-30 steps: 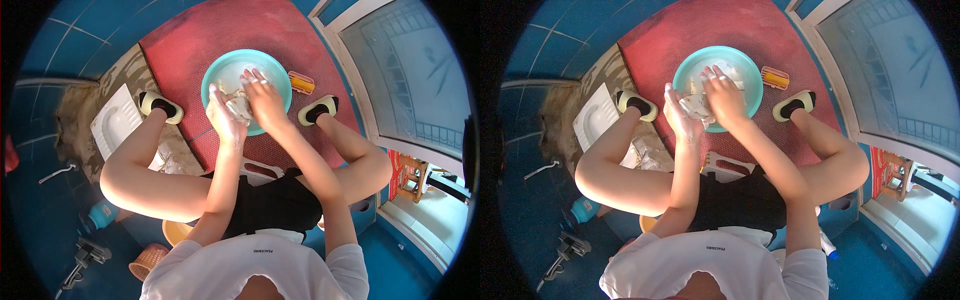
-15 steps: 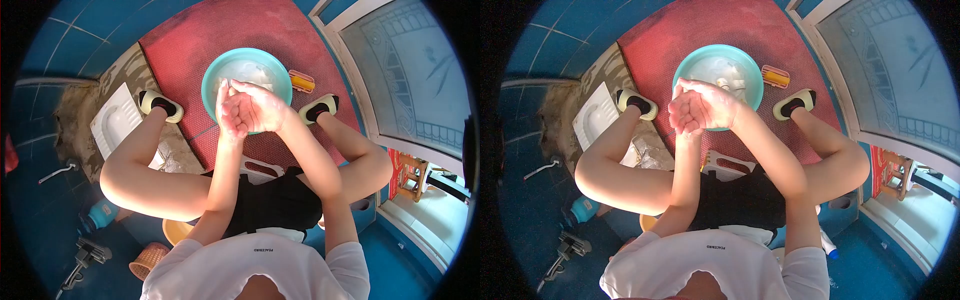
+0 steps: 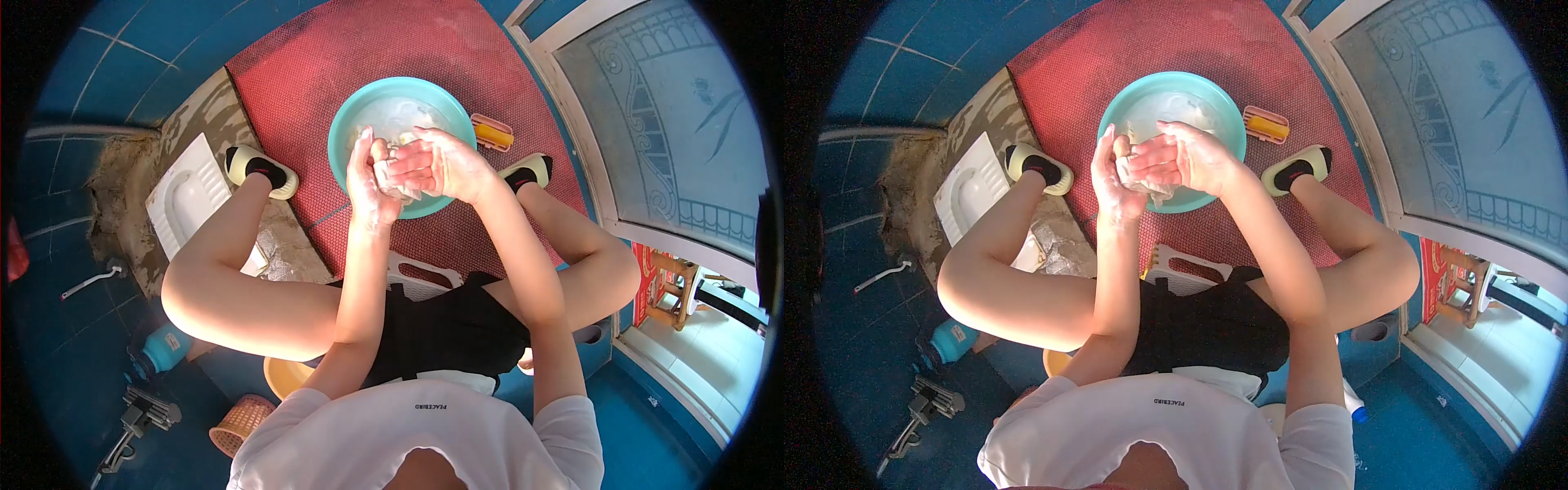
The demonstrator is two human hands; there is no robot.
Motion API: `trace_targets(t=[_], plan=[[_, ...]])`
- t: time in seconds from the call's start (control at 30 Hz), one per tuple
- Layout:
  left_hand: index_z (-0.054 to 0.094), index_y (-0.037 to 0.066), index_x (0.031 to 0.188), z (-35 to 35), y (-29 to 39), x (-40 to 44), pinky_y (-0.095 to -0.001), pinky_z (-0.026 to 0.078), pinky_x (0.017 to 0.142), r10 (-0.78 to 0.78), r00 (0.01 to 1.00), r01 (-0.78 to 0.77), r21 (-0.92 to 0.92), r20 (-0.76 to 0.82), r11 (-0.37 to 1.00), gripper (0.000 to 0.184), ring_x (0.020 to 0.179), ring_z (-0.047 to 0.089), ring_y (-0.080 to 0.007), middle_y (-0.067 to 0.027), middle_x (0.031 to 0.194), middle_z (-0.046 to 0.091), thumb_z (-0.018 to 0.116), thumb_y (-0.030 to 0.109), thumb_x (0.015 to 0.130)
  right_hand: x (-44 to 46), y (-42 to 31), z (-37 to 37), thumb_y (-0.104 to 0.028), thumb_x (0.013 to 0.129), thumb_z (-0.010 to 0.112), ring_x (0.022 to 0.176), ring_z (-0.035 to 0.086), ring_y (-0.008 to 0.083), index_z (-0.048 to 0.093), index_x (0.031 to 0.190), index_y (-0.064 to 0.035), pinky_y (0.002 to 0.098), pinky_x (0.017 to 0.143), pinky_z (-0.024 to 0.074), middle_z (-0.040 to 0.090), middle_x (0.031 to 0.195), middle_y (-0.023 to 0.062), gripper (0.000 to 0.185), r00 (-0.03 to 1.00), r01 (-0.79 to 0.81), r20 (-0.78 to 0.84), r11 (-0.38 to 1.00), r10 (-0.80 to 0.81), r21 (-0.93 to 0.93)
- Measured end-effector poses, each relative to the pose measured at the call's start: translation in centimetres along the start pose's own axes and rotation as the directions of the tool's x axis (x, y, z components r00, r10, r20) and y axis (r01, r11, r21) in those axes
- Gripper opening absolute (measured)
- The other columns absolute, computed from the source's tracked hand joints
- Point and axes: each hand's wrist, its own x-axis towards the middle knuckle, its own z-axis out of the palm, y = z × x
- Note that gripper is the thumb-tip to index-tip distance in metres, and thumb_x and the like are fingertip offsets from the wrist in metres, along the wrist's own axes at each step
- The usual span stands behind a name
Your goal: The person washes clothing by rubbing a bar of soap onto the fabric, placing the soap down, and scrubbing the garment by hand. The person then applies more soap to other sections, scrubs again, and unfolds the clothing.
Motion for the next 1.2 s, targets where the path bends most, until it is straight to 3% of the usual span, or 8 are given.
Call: trace_targets(t=[0.17, 0.37, 0.43, 0.53, 0.63, 0.83, 0.93, 1.2], plan=[[0.035, 0.015, 0.053, 1.1, 0.2, -0.6, -0.0233, 0.038, 0.050, 0.003, 1.000, -0.003, 0.012, 0.005, 1.000, 0.033, 0.050, 0.042, -0.0108, 0.0027, 0.052, 0.039, 0.049, 0.026, 0.081, 0.0, 1.6, -3.0, -0.028, 0.086, 0.035, 0.089, 0.058, 0.0270, 0.049, 0.102, 0.0046, 0.0320, 0.081, 0.0457, 0.057, 0.095, 0.0194, 0.038, 0.988, 0.098, -0.109, 0.990, -0.109, -0.099], [0.039, 0.014, 0.056, 0.2, 0.1, -0.2, -0.0266, 0.042, 0.056, -0.022, 0.996, 0.027, -0.052, 0.087, 0.998, 0.029, 0.056, 0.048, -0.0117, 0.0007, 0.055, 0.043, 0.050, 0.026, 0.080, -0.8, 2.8, 0.5, -0.034, 0.086, 0.035, 0.116, 0.037, 0.0232, 0.041, 0.114, 0.0046, 0.0335, 0.100, 0.0214, 0.041, 0.121, 0.0174, 0.048, 0.647, 0.561, -0.310, 0.710, -0.697, -0.426], [0.046, 0.012, 0.061, -0.3, -0.2, 0.3, -0.0278, 0.045, 0.061, -0.044, 0.977, 0.062, -0.083, 0.209, 0.995, 0.024, 0.062, 0.052, -0.0132, -0.0013, 0.060, 0.050, 0.049, 0.026, 0.080, -1.2, 3.2, 2.1, -0.034, 0.085, 0.036, 0.125, 0.019, 0.0225, 0.032, 0.122, 0.0045, 0.0332, 0.102, 0.0142, 0.026, 0.132, 0.0168, 0.054, 0.523, 0.695, 0.146, 0.321, -0.840, -0.644], [0.044, 0.012, 0.060, 0.5, -0.3, 0.4, -0.0304, 0.046, 0.059, -0.061, 0.998, 0.060, -0.082, -0.012, 0.995, 0.032, 0.062, 0.051, -0.0154, -0.0041, 0.063, 0.051, 0.042, 0.032, 0.085, -2.1, 3.3, 4.1, -0.041, 0.083, 0.036, 0.127, 0.013, 0.0257, 0.023, 0.127, 0.0031, 0.0399, 0.102, 0.0118, 0.016, 0.135, 0.0162, 0.063, 0.584, 0.443, 0.621, -0.435, -0.523, -0.784], [0.044, 0.010, 0.109, 1.3, -0.8, -1.8, -0.0358, 0.042, 0.083, 0.169, 0.985, -0.171, 0.046, 0.039, 0.984, 0.031, 0.097, 0.049, -0.0207, -0.0059, 0.107, 0.048, 0.034, 0.031, 0.088, -0.7, 4.2, 4.2, -0.049, 0.080, 0.037, 0.127, 0.012, 0.0274, 0.023, 0.127, 0.0026, 0.0423, 0.101, 0.0133, 0.017, 0.135, 0.0159, 0.072, 0.648, 0.308, 0.610, -0.575, -0.456, -0.758], [0.045, 0.011, 0.071, -0.7, 0.3, 0.6, -0.0308, 0.045, 0.067, 0.057, 0.996, -0.060, -0.043, -0.074, 0.997, 0.020, 0.069, 0.052, -0.0140, -0.0002, 0.064, 0.049, 0.042, 0.024, 0.085, -0.4, 4.8, 2.3, -0.053, 0.076, 0.042, 0.126, 0.012, 0.0287, 0.020, 0.128, 0.0019, 0.0426, 0.101, 0.0147, 0.014, 0.135, 0.0165, 0.079, 0.721, 0.228, 0.558, -0.619, -0.411, -0.752], [0.050, 0.009, 0.073, -2.0, 0.9, 1.1, -0.0301, 0.047, 0.063, 0.036, 0.976, 0.022, -0.260, 0.213, 0.965, 0.020, 0.066, 0.056, -0.0170, -0.0043, 0.068, 0.056, 0.041, 0.022, 0.085, -1.5, 4.8, 1.5, -0.051, 0.076, 0.043, 0.126, 0.012, 0.0300, 0.016, 0.128, 0.0021, 0.0432, 0.102, 0.0136, 0.012, 0.135, 0.0185, 0.079, 0.775, 0.248, 0.510, -0.563, -0.374, -0.789], [0.046, 0.012, 0.059, -0.9, 2.2, 0.4, -0.0292, 0.048, 0.055, 0.021, 0.994, 0.003, -0.216, 0.110, 0.976, 0.029, 0.056, 0.055, -0.0152, -0.0030, 0.056, 0.053, 0.040, 0.023, 0.086, -2.2, 4.9, -2.1, -0.048, 0.078, 0.043, 0.126, 0.012, 0.0289, 0.014, 0.129, 0.0021, 0.0418, 0.102, 0.0146, 0.013, 0.135, 0.0195, 0.077, 0.837, 0.005, 0.322, -0.582, -0.442, -0.813]])
